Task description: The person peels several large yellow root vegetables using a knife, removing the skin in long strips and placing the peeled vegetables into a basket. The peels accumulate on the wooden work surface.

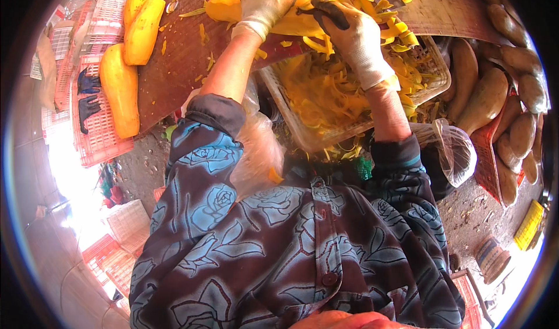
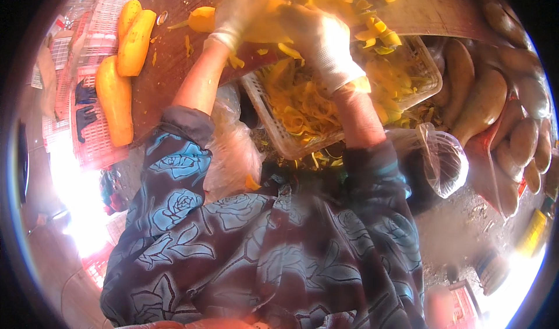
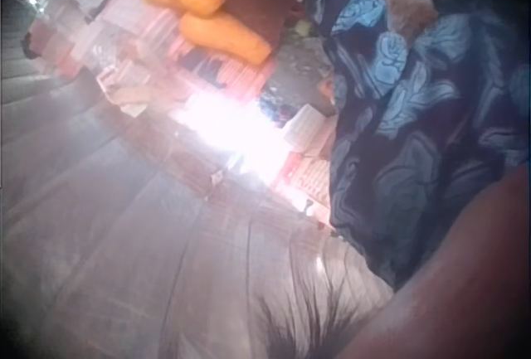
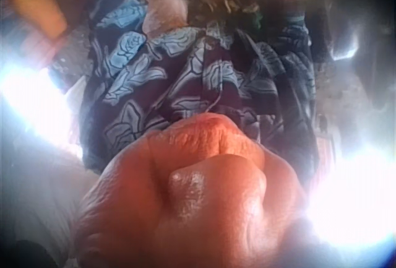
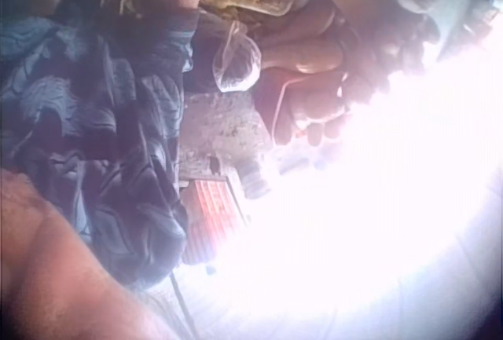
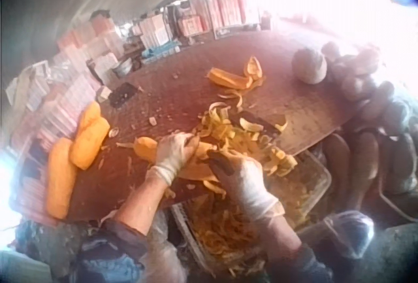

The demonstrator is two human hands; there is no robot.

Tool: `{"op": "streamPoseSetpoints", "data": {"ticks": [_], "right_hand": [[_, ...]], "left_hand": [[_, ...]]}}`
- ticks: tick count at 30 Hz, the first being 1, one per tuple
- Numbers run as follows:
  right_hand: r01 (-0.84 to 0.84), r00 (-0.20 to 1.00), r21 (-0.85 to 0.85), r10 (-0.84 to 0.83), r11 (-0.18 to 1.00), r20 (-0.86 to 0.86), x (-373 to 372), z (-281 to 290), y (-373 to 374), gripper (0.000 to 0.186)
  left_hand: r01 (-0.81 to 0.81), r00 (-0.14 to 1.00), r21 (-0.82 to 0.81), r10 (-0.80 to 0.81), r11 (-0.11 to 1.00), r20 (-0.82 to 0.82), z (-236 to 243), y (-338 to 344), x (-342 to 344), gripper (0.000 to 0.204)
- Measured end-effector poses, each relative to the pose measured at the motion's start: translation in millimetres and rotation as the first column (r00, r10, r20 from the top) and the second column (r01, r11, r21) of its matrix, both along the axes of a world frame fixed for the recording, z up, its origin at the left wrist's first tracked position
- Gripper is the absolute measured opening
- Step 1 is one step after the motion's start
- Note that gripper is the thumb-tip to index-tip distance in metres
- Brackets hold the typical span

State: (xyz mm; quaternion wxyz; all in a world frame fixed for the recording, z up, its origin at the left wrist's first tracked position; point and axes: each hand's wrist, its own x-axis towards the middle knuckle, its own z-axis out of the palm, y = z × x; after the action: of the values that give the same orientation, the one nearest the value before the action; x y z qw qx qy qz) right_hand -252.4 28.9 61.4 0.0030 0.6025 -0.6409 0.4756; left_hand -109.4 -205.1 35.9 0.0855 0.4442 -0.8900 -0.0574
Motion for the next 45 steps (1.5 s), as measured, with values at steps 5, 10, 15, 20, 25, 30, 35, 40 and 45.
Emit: {"op": "streamPoseSetpoints", "data": {"ticks": [5, 10, 15, 20, 25, 30, 35, 40, 45], "right_hand": [[0.081, 0.993, 0.206, -0.097, 0.975, 0.068, -9.7, -28.3, 54.5, 0.022], [-0.022, 0.891, 0.163, -0.055, 0.986, 0.451, -17.2, -26.7, 51.8, 0.027], [-0.115, 0.909, 0.037, 0.09, 0.993, 0.407, -17.0, -20.8, 8.6, 0.031], [-0.026, 0.773, 0.293, -0.167, 0.956, 0.613, -10.0, -45.1, 75.1, 0.031], [-0.091, 0.786, -0.073, 0.117, 0.993, 0.607, -12.1, -31.6, 30.6, 0.027], [-0.169, 0.668, 0.086, 0.05, 0.982, 0.743, -0.8, -28.6, 33.3, 0.027], [-0.12, 0.392, 0.154, -0.096, 0.981, 0.915, 10.4, -40.9, 76.0, 0.025], [-0.164, 0.804, 0.123, 0.06, 0.979, 0.592, 0.6, -11.1, -5.1, 0.028], [-0.148, 0.894, 0.162, 0.062, 0.976, 0.445, 4.6, -6.0, 3.5, 0.026]], "left_hand": [[0.034, 0.979, -0.143, -0.062, 0.989, -0.195, -5.2, 13.4, 9.9, 0.053], [0.137, 0.962, -0.115, -0.16, 0.984, -0.22, 10.0, 29.8, 15.3, 0.05], [0.159, 0.874, -0.35, -0.297, 0.923, -0.385, 19.0, 48.8, 16.7, 0.035], [0.131, 0.839, -0.414, -0.323, 0.901, -0.438, 14.1, 54.2, 19.8, 0.031], [0.134, 0.822, -0.398, -0.326, 0.907, -0.467, 14.2, 60.5, 25.2, 0.026], [0.139, 0.84, -0.338, -0.291, 0.931, -0.458, 15.6, 59.9, 26.3, 0.023], [0.18, 0.814, -0.364, -0.346, 0.914, -0.466, 12.2, 61.6, 28.2, 0.024], [0.174, 0.834, -0.36, -0.332, 0.917, -0.442, 18.3, 62.7, 26.3, 0.028], [0.185, 0.816, -0.364, -0.349, 0.913, -0.46, 18.8, 62.7, 27.4, 0.028]]}}
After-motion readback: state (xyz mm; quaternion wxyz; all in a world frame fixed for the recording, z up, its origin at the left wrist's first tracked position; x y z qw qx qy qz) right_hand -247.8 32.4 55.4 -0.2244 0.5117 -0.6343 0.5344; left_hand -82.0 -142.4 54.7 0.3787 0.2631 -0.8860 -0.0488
